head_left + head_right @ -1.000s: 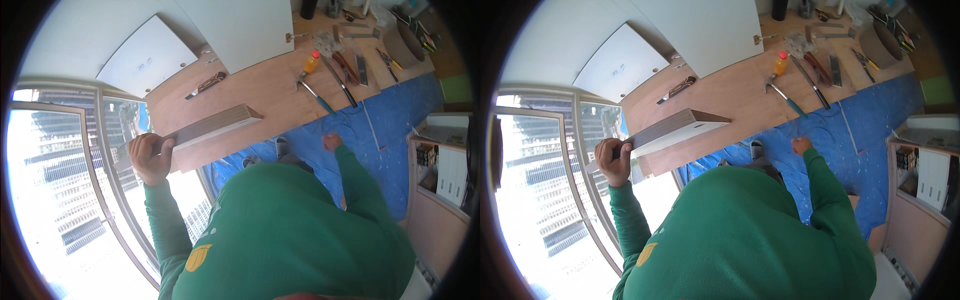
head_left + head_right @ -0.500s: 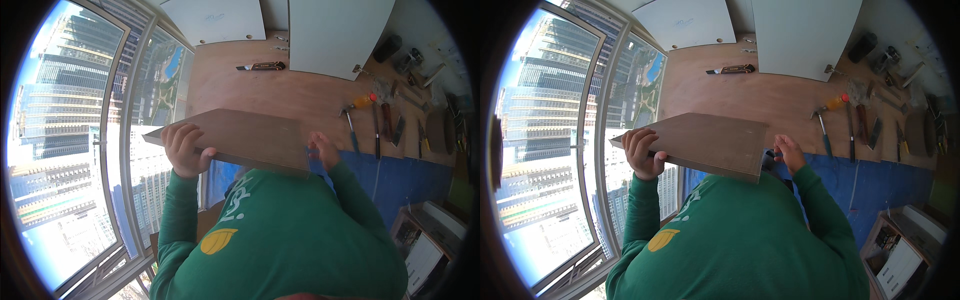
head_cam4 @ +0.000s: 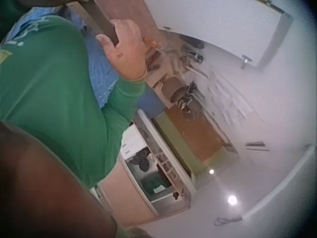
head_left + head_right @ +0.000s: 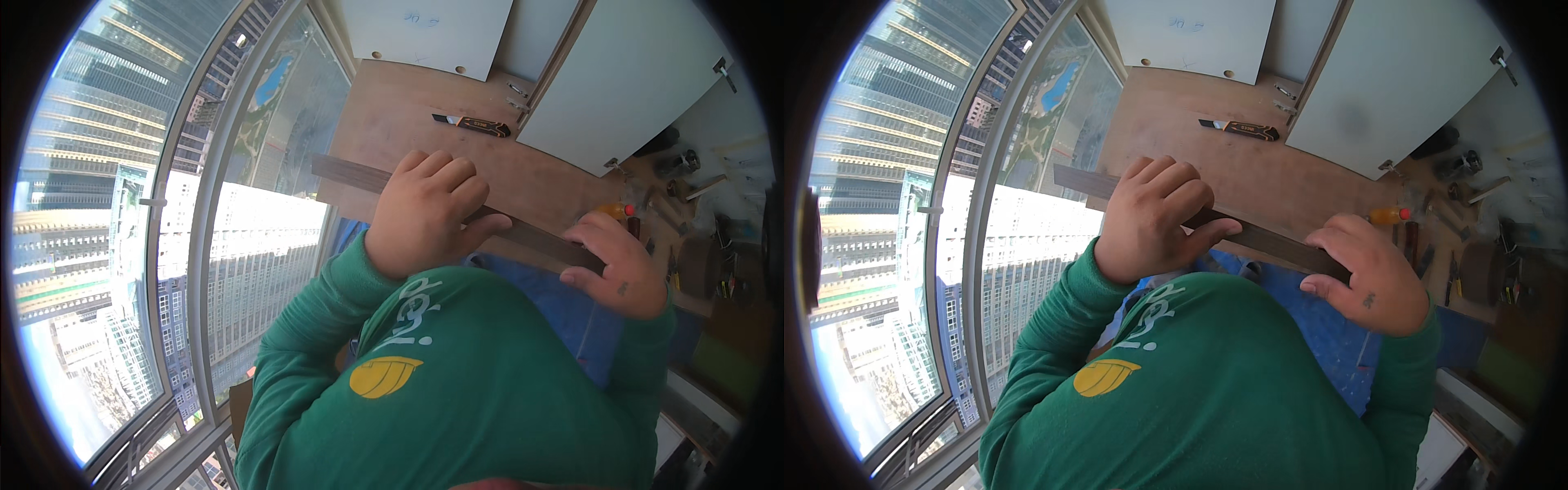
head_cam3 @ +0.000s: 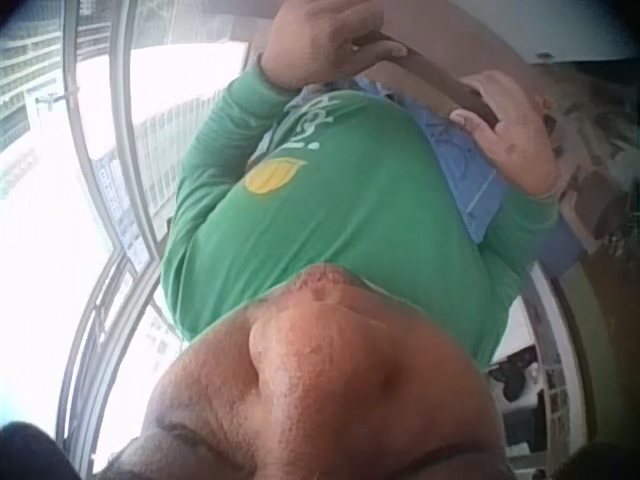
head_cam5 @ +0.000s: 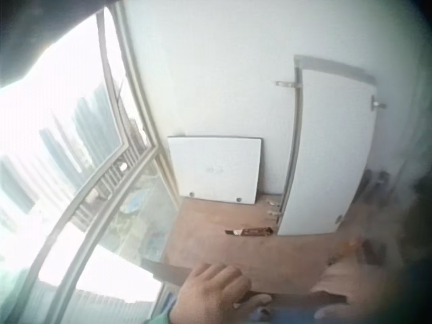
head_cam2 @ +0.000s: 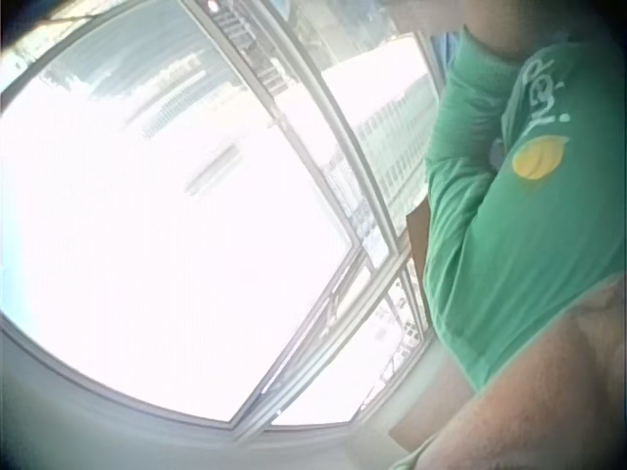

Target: The person assembles a wooden cabinet door by hammering nails into pre-drilled holes, then uses a utility knife to trim excess material along the edges. The person finishes by sanding the edges with a sanding block.

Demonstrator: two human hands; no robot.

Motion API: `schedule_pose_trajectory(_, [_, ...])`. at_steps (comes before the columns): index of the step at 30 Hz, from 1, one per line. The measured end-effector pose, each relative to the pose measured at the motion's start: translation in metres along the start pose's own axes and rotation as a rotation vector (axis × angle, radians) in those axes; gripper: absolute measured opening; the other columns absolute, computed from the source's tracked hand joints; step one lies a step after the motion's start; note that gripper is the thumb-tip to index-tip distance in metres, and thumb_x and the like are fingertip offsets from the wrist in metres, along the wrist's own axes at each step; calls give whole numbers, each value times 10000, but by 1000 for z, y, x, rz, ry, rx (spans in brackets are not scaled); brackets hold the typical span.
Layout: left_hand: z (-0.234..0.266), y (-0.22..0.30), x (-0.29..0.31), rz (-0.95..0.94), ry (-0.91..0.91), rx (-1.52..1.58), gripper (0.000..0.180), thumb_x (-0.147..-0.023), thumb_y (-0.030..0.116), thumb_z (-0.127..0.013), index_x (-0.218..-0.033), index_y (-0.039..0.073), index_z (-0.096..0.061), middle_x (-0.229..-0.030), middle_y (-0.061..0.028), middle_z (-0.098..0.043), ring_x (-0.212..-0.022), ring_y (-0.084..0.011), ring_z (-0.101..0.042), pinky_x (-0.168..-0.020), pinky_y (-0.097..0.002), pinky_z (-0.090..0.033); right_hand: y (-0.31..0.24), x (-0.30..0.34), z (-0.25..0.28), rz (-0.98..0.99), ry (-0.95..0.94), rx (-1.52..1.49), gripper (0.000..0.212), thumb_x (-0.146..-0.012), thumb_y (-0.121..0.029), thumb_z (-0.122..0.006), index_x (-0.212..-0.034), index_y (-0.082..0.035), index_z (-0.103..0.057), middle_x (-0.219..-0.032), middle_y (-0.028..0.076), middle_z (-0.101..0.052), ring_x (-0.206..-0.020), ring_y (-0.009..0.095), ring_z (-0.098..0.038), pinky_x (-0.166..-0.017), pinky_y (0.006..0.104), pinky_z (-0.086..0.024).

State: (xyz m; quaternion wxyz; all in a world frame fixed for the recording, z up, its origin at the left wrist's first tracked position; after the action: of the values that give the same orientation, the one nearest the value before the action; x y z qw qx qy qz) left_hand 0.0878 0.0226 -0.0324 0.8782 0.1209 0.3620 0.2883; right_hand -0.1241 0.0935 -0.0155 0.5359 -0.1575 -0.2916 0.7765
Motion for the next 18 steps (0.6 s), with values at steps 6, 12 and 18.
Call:
schedule_pose_trajectory(6, [49,-64,1,2,-87,-38,378,-743,376,-879,-711,127,-597,-702,-11,-550,-711,-231,-574,-719,-388,-423,-6,-22,-7,-301,48,-34,293,-754,-18,-766,-992,-11,-595,-982,141,-574,-909,319,-590,-828,383,-488])
schedule_pose_trajectory(12, [88,-243,68,731,134,502,366,-1012,351,-680,-849,23,-690,-801,-28,-669,-791,-142,-611,-756,-328,-443,-14,-12,-22,-278,245,36,324,-733,-36,-782,-1017,-19,-626,-1004,128,-595,-915,317,-590,-850,379,-494])
schedule_pose_trajectory(18, [-103,-339,268,1800,-142,1152,878,-914,690,-597,-1396,-40,-521,-1302,-201,-607,-1199,-352,-600,-1032,-470,-489,-33,-2,-27,-313,355,213,371,-742,-176,-858,-1019,-33,-657,-1052,128,-618,-1145,372,-569,-997,460,-451])
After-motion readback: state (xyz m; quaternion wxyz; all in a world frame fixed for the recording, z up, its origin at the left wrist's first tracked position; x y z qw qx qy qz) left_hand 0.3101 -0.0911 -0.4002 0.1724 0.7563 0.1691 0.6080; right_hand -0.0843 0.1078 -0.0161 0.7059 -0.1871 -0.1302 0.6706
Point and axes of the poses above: each hand's wrist, its own x-axis away from the middle knuckle, its own z-axis out of the back of the hand, y = z × x, the point moved 7 cm from there along -x, towards the middle knuckle
